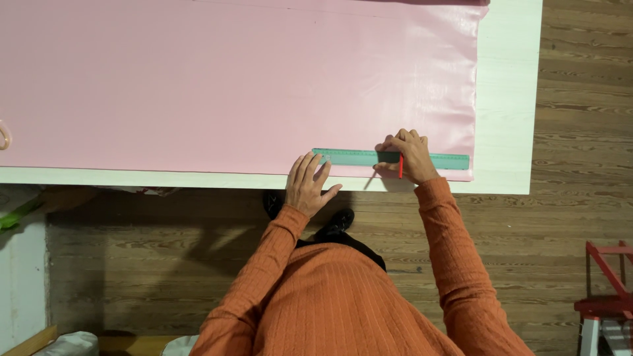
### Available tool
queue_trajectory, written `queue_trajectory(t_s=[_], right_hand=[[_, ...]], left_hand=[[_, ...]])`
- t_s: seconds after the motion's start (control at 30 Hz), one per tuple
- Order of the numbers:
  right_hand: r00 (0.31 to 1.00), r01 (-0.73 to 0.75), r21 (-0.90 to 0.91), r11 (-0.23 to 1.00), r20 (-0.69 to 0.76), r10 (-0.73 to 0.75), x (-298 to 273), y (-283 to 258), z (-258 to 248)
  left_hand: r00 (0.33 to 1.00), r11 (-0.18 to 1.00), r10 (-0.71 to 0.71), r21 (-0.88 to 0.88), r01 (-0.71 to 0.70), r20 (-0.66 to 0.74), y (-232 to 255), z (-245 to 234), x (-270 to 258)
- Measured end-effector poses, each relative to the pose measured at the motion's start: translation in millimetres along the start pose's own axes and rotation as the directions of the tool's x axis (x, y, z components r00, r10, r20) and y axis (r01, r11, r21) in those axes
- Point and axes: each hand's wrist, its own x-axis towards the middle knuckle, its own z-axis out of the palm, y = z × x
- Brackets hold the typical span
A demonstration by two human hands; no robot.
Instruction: Measuring and cutting a piece of leather from a roll on a workbench.
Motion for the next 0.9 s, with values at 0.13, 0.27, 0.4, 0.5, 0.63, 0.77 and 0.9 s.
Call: queue_trajectory(t_s=[0.13, 0.27, 0.4, 0.5, 0.63, 0.77, 0.9], right_hand=[[1.0, 0.006, -0.005, 1.0, -0.01, -0.006, 1, 6, 4], [1.0, -0.009, 0.001, 1.0, -0.002, 0.009, 0, 3, 3], [1.0, 0.0, -0.008, 1.0, 0.003, 0.0, 2, 1, 1], [0.998, 0.021, 0.198, 0.98, -0.058, -0.009, 5, 4, 1], [0.963, -0.079, 0.701, 0.709, -0.13, 0.235, 20, 6, 25], [0.941, -0.241, 0.908, 0.343, 0.133, 0.31, 53, -51, 25], [0.983, -0.159, 0.867, 0.473, 0.183, -0.005, 83, -80, 41]], left_hand=[[1.0, 1.0, -0.001, 0.009, 0.001, 0.004, -1, 4, 0], [1.0, 1.0, 0.002, 0.003, -0.002, 0.001, -1, 2, -1], [1.0, 1.0, 0.001, 0.011, -0.001, 0.007, -1, 2, 0], [1.0, 1.0, 0.003, 0.004, -0.003, -0.005, -2, 4, -1], [1.0, 1.0, -0.01, 0.002, 0.01, 0.007, -1, 3, 0], [1.0, 1.0, -0.005, -0.002, 0.005, 0.015, -3, 1, 0], [1.0, 1.0, 0.002, 0.009, -0.002, 0.019, -1, -4, 4]])
